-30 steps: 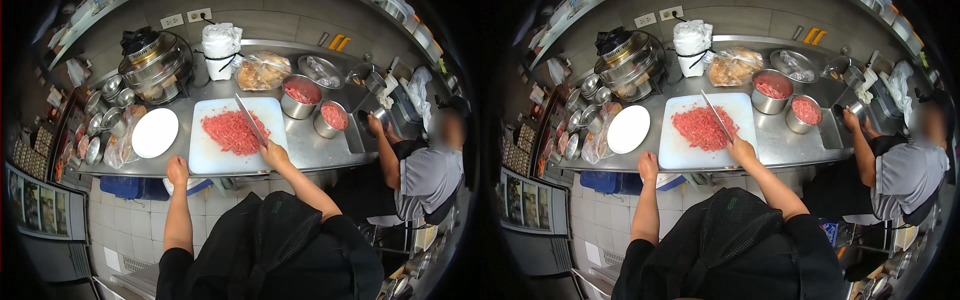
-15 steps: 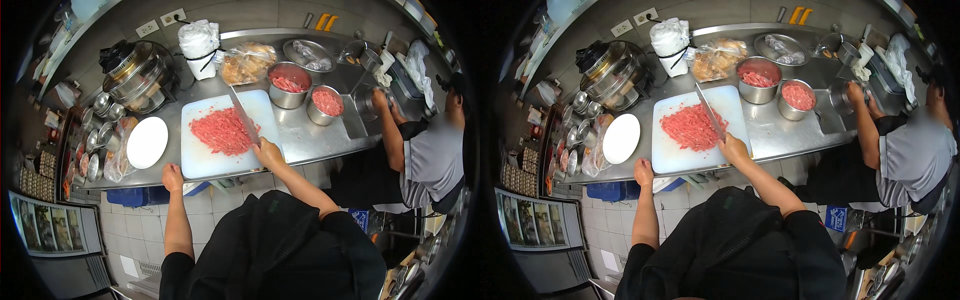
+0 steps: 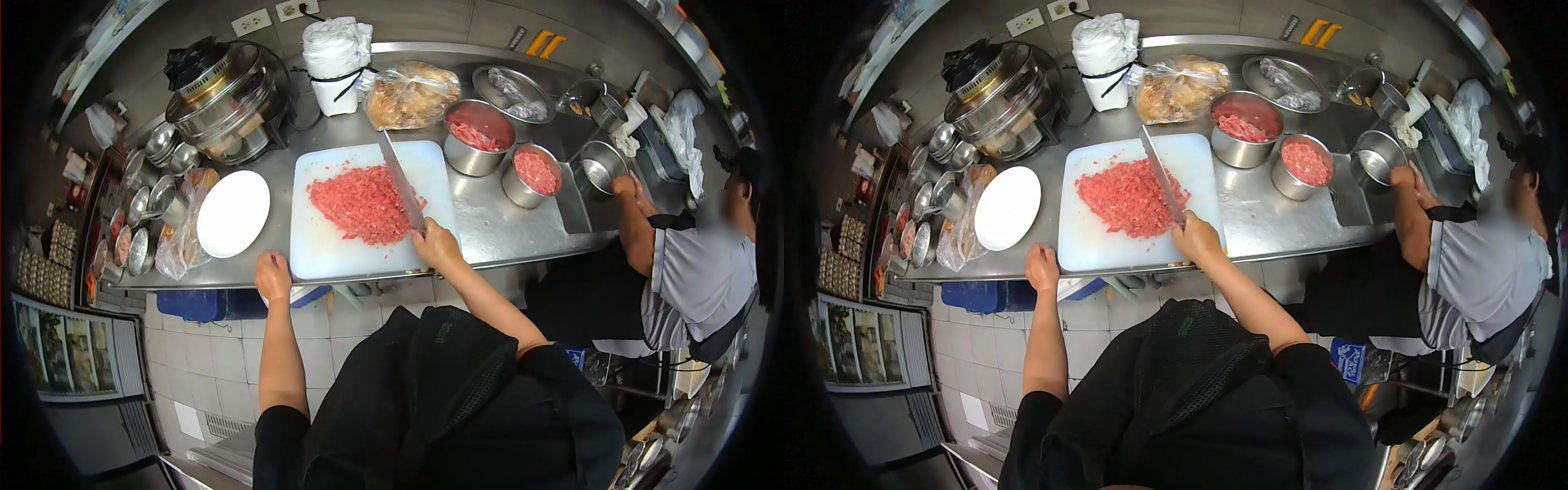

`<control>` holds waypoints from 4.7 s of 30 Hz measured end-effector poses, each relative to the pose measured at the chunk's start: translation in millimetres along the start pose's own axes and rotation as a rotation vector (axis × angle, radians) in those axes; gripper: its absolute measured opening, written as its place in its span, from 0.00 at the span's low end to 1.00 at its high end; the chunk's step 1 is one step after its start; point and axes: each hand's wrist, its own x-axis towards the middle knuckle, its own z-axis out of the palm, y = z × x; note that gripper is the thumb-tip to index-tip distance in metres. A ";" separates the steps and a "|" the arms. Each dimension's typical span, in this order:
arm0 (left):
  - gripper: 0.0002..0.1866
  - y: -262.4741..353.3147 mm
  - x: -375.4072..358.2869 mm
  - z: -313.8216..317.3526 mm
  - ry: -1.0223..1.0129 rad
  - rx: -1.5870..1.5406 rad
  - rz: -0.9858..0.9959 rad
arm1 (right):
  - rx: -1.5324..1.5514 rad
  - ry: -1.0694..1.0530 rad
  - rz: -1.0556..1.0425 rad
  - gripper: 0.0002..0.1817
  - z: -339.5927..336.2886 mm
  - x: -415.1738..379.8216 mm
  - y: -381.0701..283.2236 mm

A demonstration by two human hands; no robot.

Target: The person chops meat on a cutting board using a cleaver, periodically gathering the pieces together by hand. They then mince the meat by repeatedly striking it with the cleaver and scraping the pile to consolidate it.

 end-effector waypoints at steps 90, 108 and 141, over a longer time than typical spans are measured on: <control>0.05 -0.8 -1.3 3.5 0.102 -0.049 0.011 | -0.156 -0.401 0.169 0.22 -77.5 47.2 -78.1; 0.06 -1.7 0.9 0.8 0.065 -0.008 0.007 | -0.136 -0.466 0.092 0.16 -53.1 43.7 -57.0; 0.06 2.8 1.6 0.7 0.061 -0.042 -0.015 | -0.261 -0.414 0.105 0.15 -38.2 33.2 -65.4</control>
